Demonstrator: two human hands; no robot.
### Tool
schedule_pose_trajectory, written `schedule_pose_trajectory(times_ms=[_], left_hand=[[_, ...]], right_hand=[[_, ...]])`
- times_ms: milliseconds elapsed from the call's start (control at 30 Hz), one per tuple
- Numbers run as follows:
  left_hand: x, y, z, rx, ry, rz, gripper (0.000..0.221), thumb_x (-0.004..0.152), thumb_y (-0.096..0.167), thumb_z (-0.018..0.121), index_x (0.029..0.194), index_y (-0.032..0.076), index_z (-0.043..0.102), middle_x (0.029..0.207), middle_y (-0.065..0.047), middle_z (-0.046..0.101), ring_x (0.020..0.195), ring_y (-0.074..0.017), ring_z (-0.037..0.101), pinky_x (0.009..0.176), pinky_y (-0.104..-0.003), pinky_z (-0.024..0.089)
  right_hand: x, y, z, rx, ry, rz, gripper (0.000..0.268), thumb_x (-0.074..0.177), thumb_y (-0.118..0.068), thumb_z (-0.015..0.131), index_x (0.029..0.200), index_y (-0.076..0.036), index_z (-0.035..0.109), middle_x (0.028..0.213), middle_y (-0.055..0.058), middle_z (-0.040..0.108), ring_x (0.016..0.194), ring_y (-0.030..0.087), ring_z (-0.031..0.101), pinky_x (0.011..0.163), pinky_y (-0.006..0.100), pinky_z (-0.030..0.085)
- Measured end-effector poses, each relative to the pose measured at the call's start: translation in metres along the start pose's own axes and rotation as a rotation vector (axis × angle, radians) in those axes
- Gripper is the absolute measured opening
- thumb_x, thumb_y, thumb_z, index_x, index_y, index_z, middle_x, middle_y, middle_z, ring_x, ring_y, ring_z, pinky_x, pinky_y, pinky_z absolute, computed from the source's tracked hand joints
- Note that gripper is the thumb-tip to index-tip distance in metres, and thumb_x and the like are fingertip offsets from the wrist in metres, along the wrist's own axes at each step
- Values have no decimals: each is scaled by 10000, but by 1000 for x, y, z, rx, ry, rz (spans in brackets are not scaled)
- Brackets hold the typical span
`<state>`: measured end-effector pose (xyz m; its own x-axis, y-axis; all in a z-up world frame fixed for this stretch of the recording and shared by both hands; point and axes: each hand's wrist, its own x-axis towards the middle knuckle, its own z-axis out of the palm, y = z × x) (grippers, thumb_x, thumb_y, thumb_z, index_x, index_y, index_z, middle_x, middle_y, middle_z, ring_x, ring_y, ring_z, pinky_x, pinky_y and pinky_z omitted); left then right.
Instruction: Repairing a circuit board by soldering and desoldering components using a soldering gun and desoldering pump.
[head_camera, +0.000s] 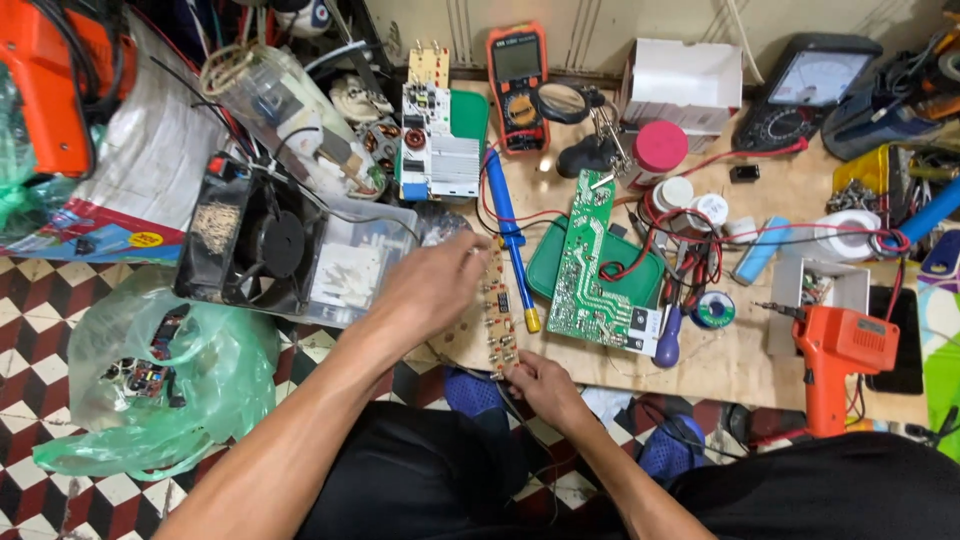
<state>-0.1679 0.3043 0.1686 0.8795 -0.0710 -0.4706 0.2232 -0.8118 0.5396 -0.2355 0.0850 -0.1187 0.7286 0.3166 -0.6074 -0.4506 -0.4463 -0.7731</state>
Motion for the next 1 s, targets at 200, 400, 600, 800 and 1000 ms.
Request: schedule_pose_trajectory(times_ms=[200,400,600,800,1000], left_hand=[[119,-24,59,254,-134,-102,246,1202,205,546,1273,166,778,916,-52,734,729,-172,714,647,-227,677],[156,-65,120,676,-287,302,249,948,-129,815,1142,16,756,1374,-163,665,1138,-297,695,1040,-431,706],[160,-84,116,407,-126,297,171,1084,22,600,1138,35,761,1725,-312,405,799,-306,763,668,-409,739],[185,-83,133,42,-146,-151,394,1158,401,512,850,214,672,746,30,650,631,-139,609,589,-279,554],[178,-58,114,-146,-123,-319,604,1021,644,701,625,189,656,586,3,643,557,-141,583,689,-330,495]], right_hand=[[-58,-34,-25,-569,87,-80,673,1041,-535,623,1596,-169,518,1398,171,757,1212,477,729,947,565,571],[-61,7,-54,-601,22,121,639,1028,-568,693,1585,-279,569,1355,105,801,1237,350,773,1003,473,608],[-60,-29,-62,-644,-192,257,623,1102,-560,600,1656,-300,485,1619,17,615,1411,314,660,1121,475,575],[-48,4,-56,-713,-327,133,711,1090,-626,486,1715,-295,411,1648,57,543,1367,367,609,1093,486,488],[-175,-154,-159,-92,-58,153,420,1002,-359,777,1407,-254,809,1483,-117,834,1356,-7,726,1118,264,542]])
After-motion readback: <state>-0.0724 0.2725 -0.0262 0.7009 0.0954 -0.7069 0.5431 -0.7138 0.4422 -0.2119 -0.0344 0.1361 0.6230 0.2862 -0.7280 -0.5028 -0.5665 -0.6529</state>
